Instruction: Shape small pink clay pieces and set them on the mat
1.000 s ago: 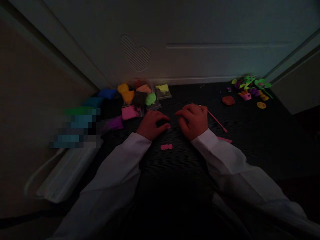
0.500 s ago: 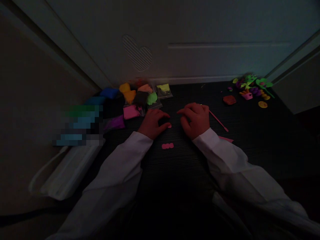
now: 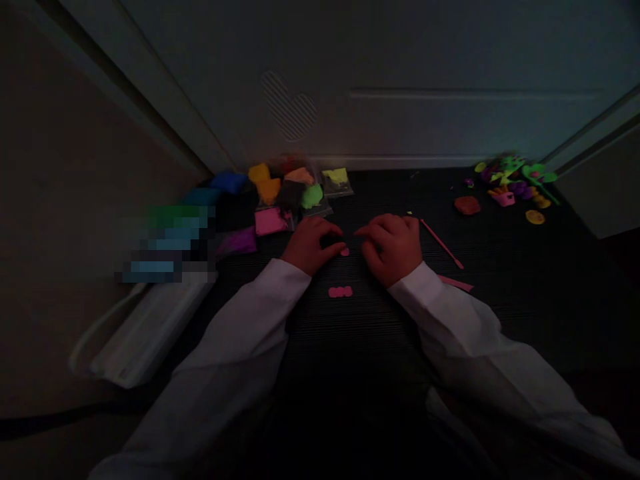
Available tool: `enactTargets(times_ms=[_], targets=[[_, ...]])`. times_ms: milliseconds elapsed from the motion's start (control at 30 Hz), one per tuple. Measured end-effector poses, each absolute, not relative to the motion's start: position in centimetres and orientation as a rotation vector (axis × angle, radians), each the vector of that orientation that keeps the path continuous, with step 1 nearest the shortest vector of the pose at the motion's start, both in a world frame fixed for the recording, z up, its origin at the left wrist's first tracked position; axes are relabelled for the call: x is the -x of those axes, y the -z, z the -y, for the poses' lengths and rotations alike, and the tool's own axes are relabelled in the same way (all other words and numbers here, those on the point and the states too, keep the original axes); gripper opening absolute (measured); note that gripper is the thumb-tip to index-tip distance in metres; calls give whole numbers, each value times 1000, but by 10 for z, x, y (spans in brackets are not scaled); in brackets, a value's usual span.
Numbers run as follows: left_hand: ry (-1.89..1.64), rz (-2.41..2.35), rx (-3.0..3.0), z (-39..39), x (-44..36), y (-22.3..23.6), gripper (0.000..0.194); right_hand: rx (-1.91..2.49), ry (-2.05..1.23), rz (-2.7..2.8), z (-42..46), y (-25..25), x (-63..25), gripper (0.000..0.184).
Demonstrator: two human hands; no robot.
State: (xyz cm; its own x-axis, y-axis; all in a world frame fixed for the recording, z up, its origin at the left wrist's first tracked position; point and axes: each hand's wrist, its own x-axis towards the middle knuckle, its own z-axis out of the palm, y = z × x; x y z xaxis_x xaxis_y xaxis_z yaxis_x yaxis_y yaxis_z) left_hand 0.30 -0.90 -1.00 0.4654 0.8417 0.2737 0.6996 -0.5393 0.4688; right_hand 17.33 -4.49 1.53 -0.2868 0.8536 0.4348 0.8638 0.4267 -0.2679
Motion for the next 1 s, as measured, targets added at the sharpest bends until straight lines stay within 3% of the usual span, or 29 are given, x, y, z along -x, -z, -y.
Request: enactTargets(times_ms=[233, 533, 1000], targets=[[-761, -1331, -2393, 10, -5, 10, 25, 1443, -10, 2244, 45, -14, -172, 23], [-992, -1351, -1897, 4, 0, 9, 22, 1398, -48, 2533, 49, -11, -166, 27], [-1002, -1309, -1818, 5, -1, 9, 19, 1390, 29, 2593, 52, -11, -163, 28]])
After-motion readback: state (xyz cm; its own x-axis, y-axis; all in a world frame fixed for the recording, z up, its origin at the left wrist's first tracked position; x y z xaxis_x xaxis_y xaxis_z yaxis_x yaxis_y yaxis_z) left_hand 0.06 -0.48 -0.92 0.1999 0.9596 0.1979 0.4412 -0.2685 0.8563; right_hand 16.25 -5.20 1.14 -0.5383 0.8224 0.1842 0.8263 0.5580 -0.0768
